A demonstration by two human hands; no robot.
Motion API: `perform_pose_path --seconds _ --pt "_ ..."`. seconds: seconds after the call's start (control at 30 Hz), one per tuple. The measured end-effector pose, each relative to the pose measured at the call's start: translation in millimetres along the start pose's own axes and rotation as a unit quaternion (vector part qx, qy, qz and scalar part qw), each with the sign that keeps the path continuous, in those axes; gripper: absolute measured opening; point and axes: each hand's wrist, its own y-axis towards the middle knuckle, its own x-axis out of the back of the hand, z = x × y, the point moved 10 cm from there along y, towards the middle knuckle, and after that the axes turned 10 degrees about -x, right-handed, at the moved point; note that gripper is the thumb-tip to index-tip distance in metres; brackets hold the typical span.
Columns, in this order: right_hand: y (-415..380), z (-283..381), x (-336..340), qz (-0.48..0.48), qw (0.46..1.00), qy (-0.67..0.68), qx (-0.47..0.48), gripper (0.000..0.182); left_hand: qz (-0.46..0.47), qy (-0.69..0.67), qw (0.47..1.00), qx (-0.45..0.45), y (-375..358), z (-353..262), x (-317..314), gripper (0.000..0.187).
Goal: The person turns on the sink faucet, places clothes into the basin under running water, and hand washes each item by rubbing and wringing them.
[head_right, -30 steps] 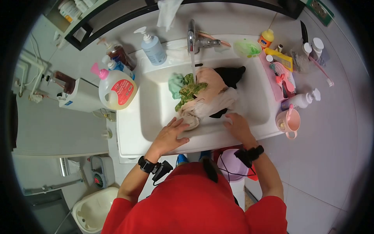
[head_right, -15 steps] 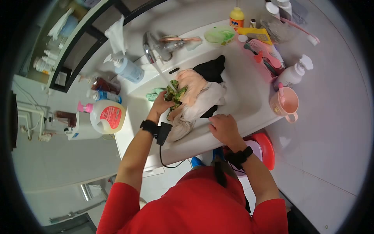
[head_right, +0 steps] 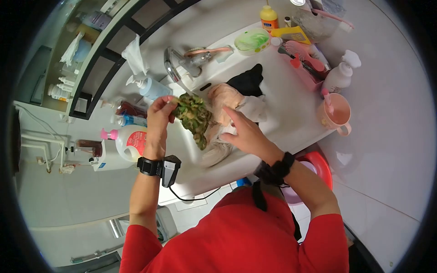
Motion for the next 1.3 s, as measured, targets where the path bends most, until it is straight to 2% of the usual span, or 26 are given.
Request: perform_pose_path --seconds 0.07,0.13,0.2,0.23,0.27,0.3,0.33,0.37,0.47,0.5,0.57,0.63,0.7,0.73,0.87,0.9,0.93,0.97,1.0,1.03,1.1,1.17,1.2,1.23,1.27,1.3 --pt "21 37 -12 -0.020 0.996 0.063 0.055 0.076 0.029 -0.029 0.999 -0.019 -4 -39 -14 0.016" --pt "52 43 -32 -0.025 0.991 0.114 0.062 0.072 0.055 -0.070 0.995 -0.042 -3 -52 -28 0.018" --pt "70 50 -31 -0.022 0.984 0.163 0.070 0.069 0.153 -0.022 0.984 -0.090 -4 -62 -45 0.023" --pt "75 55 -34 0.021 0.994 0.089 0.060 0.064 0.132 0.107 0.965 -0.199 -10 -83 -39 0.026" --pt "76 53 -37 0.064 0.997 0.014 0.048 0.059 0.122 0.102 0.967 -0.197 -10 -81 -29 0.026" --pt "72 43 -26 -0.047 0.977 -0.140 0.156 0.048 0.113 0.132 0.959 -0.225 -12 -82 -19 0.027" --pt "72 19 -24 -0.009 0.976 -0.214 0.046 0.047 0.105 0.161 0.949 -0.252 -14 -82 -10 0.027" --pt "65 -7 -20 0.028 0.956 -0.286 -0.064 0.045 0.097 0.153 0.952 -0.247 -17 -77 0 0.027" --pt "43 -30 -11 0.011 0.953 -0.301 -0.040 0.045 0.195 0.061 0.975 -0.090 -42 -41 2 0.021" --pt "44 -39 -13 0.018 0.949 -0.311 -0.045 0.045 0.196 -0.023 0.975 -0.104 -58 -56 3 0.016" --pt "32 -37 -14 -0.020 0.940 -0.338 0.034 0.044 0.210 -0.015 0.944 -0.254 -91 -128 14 0.016" --pt "33 -48 -22 0.015 0.936 -0.352 0.006 0.045 0.176 -0.137 0.866 -0.448 -125 -194 33 0.007" --pt "37 -60 -37 0.051 0.932 -0.360 -0.007 0.045 0.214 -0.273 0.779 -0.522 -146 -224 44 0.007" --pt "39 -76 -39 0.059 0.930 -0.361 -0.030 0.047 0.206 -0.269 0.783 -0.522 -144 -220 45 0.007" --pt "37 -86 -50 0.078 0.912 -0.399 -0.044 0.051 0.217 0.080 0.883 -0.408 -104 -145 9 0.019" --pt "37 -72 -51 0.073 0.905 -0.414 -0.066 0.055 0.246 0.071 0.933 -0.253 -83 -85 1 0.028" --pt "41 -57 -57 0.071 0.907 -0.411 -0.063 0.055 0.202 -0.065 0.977 0.008 -60 49 5 0.029" --pt "44 -27 -65 0.042 0.923 -0.383 0.020 0.059 0.119 -0.049 0.977 0.172 -58 98 22 0.030" --pt "45 -3 -70 0.012 0.930 -0.352 0.103 0.063 0.082 -0.048 0.975 0.198 -51 126 30 0.031" --pt "48 0 -74 0.008 0.931 -0.350 0.102 0.063 0.046 -0.047 0.972 0.226 -46 154 37 0.032" --pt "51 -25 -104 0.142 0.846 -0.511 0.051 0.069 0.010 -0.006 0.969 0.247 -30 182 45 0.034" --pt "61 -50 -101 0.147 0.841 -0.522 0.004 0.070 -0.028 0.032 0.963 0.265 -11 234 53 0.037" --pt "67 -68 -98 0.154 0.832 -0.531 -0.043 0.071 -0.007 0.164 0.982 0.098 19 249 53 0.041" --pt "75 -72 -97 0.150 0.832 -0.531 -0.045 0.071 0.015 0.287 0.955 -0.074 32 214 42 0.046" --pt "83 -83 -96 0.170 0.838 -0.511 -0.083 0.070 0.018 0.286 0.955 -0.076 35 214 37 0.046" --pt "87 -95 -97 0.190 0.843 -0.489 -0.120 0.069 0.056 0.376 0.921 -0.084 33 215 25 0.050"
